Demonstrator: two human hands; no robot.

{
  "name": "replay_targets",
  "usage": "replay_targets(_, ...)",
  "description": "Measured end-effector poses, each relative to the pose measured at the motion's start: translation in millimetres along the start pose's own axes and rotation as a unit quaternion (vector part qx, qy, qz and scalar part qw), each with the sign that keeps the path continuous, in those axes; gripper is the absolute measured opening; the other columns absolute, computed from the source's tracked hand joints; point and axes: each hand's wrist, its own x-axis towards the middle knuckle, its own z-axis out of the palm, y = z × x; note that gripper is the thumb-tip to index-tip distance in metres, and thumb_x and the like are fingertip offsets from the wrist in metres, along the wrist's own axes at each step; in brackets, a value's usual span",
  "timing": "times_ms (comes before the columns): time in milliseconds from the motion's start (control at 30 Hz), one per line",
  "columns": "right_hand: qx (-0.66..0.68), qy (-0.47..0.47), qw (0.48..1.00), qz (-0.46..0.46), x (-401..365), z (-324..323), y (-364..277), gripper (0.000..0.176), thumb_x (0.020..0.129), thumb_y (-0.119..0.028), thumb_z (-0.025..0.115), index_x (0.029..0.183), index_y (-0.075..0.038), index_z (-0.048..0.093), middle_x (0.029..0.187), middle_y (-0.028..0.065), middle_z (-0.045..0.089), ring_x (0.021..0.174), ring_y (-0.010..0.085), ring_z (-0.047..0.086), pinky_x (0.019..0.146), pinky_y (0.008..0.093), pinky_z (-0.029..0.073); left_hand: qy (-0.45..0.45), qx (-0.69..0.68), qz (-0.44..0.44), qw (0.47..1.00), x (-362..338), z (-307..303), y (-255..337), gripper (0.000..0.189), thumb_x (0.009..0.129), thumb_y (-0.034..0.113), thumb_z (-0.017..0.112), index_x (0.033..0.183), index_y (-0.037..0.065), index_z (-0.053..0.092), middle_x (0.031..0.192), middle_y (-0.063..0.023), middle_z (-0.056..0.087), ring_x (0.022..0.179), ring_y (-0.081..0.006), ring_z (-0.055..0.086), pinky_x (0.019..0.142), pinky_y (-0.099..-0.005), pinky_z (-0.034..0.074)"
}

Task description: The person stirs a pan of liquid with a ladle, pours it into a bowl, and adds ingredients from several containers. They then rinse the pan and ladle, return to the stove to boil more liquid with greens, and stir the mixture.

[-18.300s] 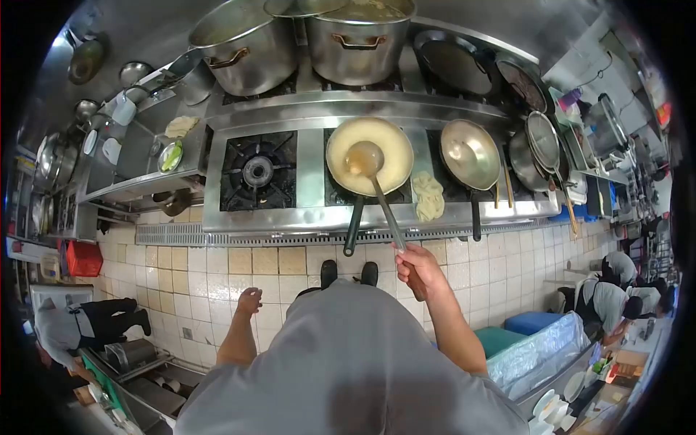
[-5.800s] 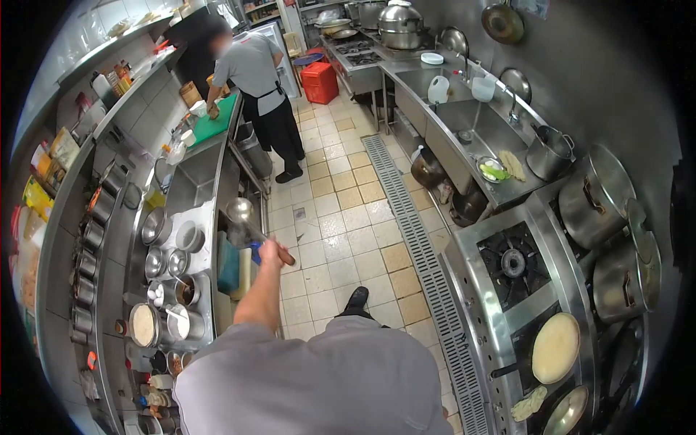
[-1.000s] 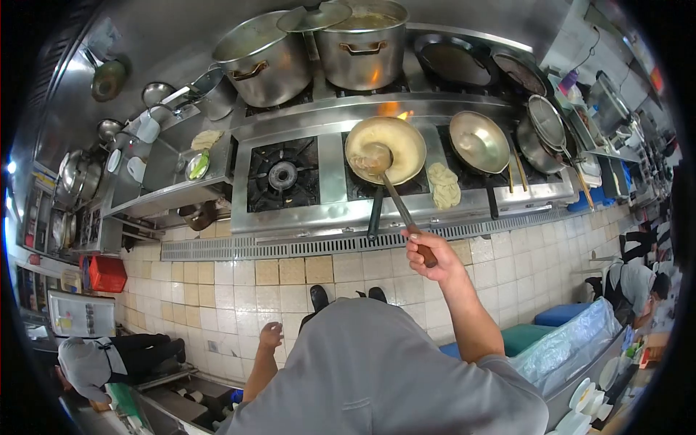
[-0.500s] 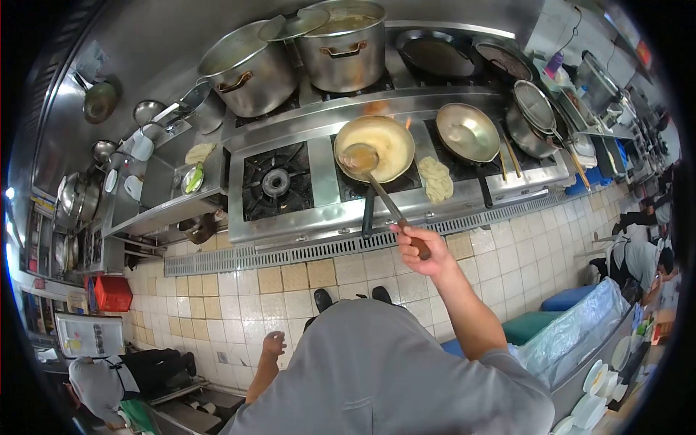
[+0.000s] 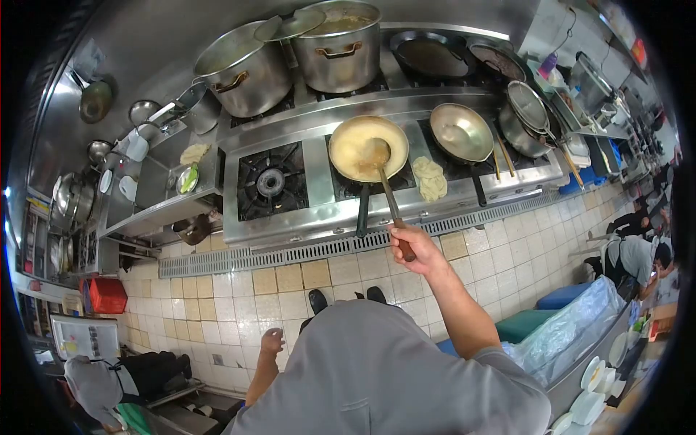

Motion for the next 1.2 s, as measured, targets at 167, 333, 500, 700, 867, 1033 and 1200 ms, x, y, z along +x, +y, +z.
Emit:
replay_targets(167,-0.030,0.036,0.999,-0.010,-1.7,-0.4,-0.3,0.019,0.096,-0.016,0.061,0.110,-0.007,0.053,0.073,0.0010,0.055,0.051,0.0123,0.051,0.042,0.0261,0.036,0.005,0.045,-0.003,0.999,-9.7,-4.2,-18.2,0.040,0.092,0.031,0.065,0.124,0.007,0.059,0.097,-0.0101,0.066,0.076,-0.0251,0.067,0.059,-0.0412,0.054)
replay_targets(333,-0.021,0.036,0.999,-0.002,-1.0,2.9,-2.5,0.018,0.095,-0.015,0.062,0.109,-0.008,0.053,0.073,0.0012,0.055,0.051,0.0126,0.051,0.042,0.0264,0.036,0.003,0.046,-0.007,0.999,-18.8,-6.0,-28.4,0.042,0.092,0.031,0.064,0.126,0.007,0.059,0.098,-0.0100,0.066,0.078,-0.0257,0.068,0.059,-0.0415,0.055)
replay_targets(500,-0.003,0.020,0.999,0.027,-3.1,11.0,-10.8,0.015,0.094,-0.016,0.063,0.104,-0.008,0.055,0.073,0.0011,0.056,0.054,0.0130,0.053,0.046,0.0283,0.038,0.000,0.046,0.011,0.999,-20.7,-5.9,-31.9,0.040,0.092,0.032,0.065,0.124,0.008,0.060,0.098,-0.0097,0.066,0.078,-0.0255,0.069,0.058,-0.0401,0.054)
replay_targets(700,0.168,-0.084,0.980,0.071,-1.5,-7.1,-16.5,0.024,0.093,-0.016,0.064,0.114,-0.005,0.060,0.075,0.0001,0.055,0.056,0.0108,0.049,0.047,0.0257,0.036,-0.001,0.034,0.008,0.999,-15.5,-4.8,-26.7,0.037,0.092,0.033,0.064,0.122,0.010,0.062,0.098,-0.0085,0.065,0.077,-0.0244,0.068,0.058,-0.0388,0.054)
replay_targets(867,0.213,-0.111,0.968,0.072,-3.4,-9.0,-11.8,0.025,0.094,-0.016,0.062,0.116,-0.004,0.061,0.076,-0.0003,0.054,0.056,0.0100,0.049,0.047,0.0250,0.036,0.006,0.021,-0.013,1.000,-4.3,-4.7,-26.3,0.035,0.093,0.033,0.063,0.120,0.011,0.063,0.097,-0.0072,0.064,0.076,-0.0241,0.068,0.059,-0.0395,0.054)
replay_targets(1033,0.093,-0.067,0.992,0.047,-4.5,4.6,-3.9,0.023,0.094,-0.017,0.062,0.114,-0.006,0.058,0.075,-0.0004,0.054,0.057,0.0108,0.049,0.048,0.0258,0.036,-0.009,0.042,-0.002,0.999,-6.8,-5.4,-19.6,0.034,0.093,0.032,0.063,0.120,0.012,0.063,0.096,-0.0066,0.064,0.077,-0.0236,0.067,0.061,-0.0405,0.055)
replay_targets(1200,0.080,-0.060,0.993,0.058,3.1,-5.8,-10.7,0.021,0.094,-0.017,0.062,0.112,-0.008,0.055,0.074,-0.0002,0.054,0.057,0.0110,0.049,0.048,0.0261,0.035,-0.013,0.038,0.004,0.999,-2.2,-5.1,-18.8,0.035,0.093,0.033,0.064,0.121,0.012,0.063,0.097,-0.0069,0.064,0.078,-0.0238,0.067,0.061,-0.0405,0.054)
